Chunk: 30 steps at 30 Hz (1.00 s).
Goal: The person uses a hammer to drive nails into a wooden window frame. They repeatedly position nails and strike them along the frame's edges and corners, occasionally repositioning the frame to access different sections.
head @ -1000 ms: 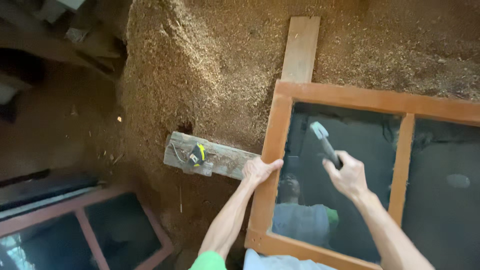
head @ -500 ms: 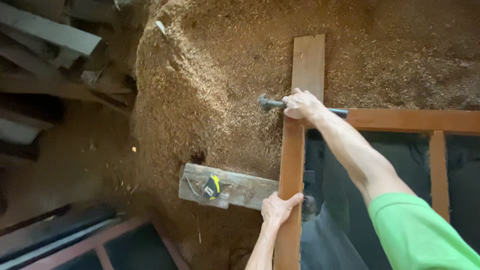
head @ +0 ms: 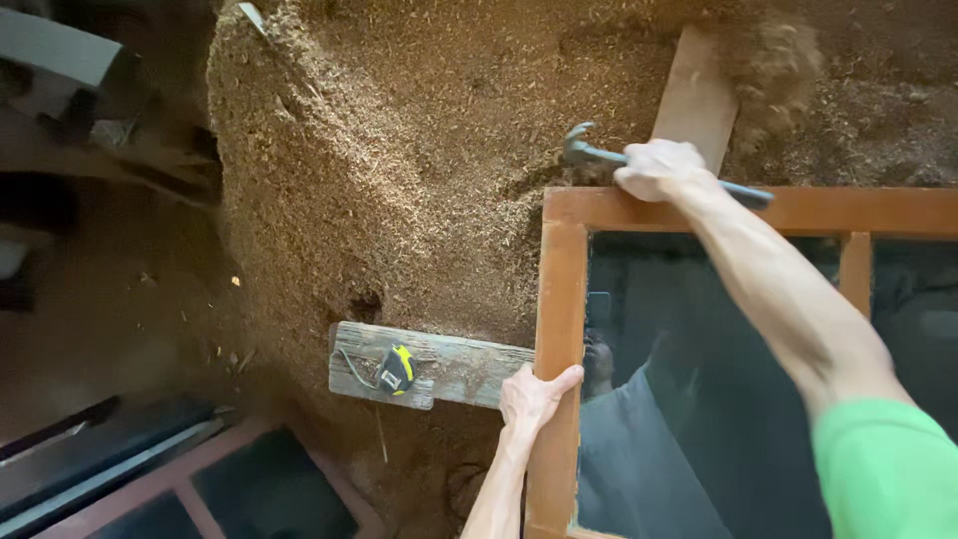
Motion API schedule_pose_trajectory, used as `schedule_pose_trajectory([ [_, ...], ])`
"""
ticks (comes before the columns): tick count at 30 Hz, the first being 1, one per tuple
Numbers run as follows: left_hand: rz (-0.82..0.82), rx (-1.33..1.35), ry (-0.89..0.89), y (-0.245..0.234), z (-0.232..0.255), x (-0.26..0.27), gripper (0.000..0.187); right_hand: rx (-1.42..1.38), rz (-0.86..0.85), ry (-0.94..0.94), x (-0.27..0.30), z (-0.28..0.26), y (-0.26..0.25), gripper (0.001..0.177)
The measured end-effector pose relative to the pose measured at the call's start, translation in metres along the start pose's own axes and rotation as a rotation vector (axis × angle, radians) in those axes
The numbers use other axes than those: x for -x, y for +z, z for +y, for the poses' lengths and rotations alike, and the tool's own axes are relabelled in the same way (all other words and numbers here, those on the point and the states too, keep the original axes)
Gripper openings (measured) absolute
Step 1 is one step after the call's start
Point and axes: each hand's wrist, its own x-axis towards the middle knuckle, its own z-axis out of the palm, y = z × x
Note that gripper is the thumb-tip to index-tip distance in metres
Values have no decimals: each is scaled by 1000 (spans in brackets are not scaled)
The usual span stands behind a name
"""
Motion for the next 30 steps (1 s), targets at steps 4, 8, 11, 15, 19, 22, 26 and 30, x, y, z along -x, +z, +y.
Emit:
schedule_pose_trajectory([
  [4,14,-2,-9,5,2,-12,84,-48,581,-201,37,36,21,28],
  [8,494,76,208,34,-11,-11,88,-492,508,-123,94,36,56,26],
  [11,658,258,167,61,-21,-16,69,-672,438,-108,132,18,77,31],
  [15,389,794,200,83,-36,-29,35,-812,413,-99,159,-10,98,41],
  [19,-31,1298,142,80,-41,-49,43,-634,688,-319,149,-36,109,43],
  [22,-126,1279,176,80,-40,-52,49,-637,578,-199,146,-43,119,42],
  [26,-100,1130,234,68,-32,-56,52,-753,757,-304,132,-54,124,39],
  [30,10,1054,222,72,-23,-48,45,-636,626,-122,131,-50,135,40],
])
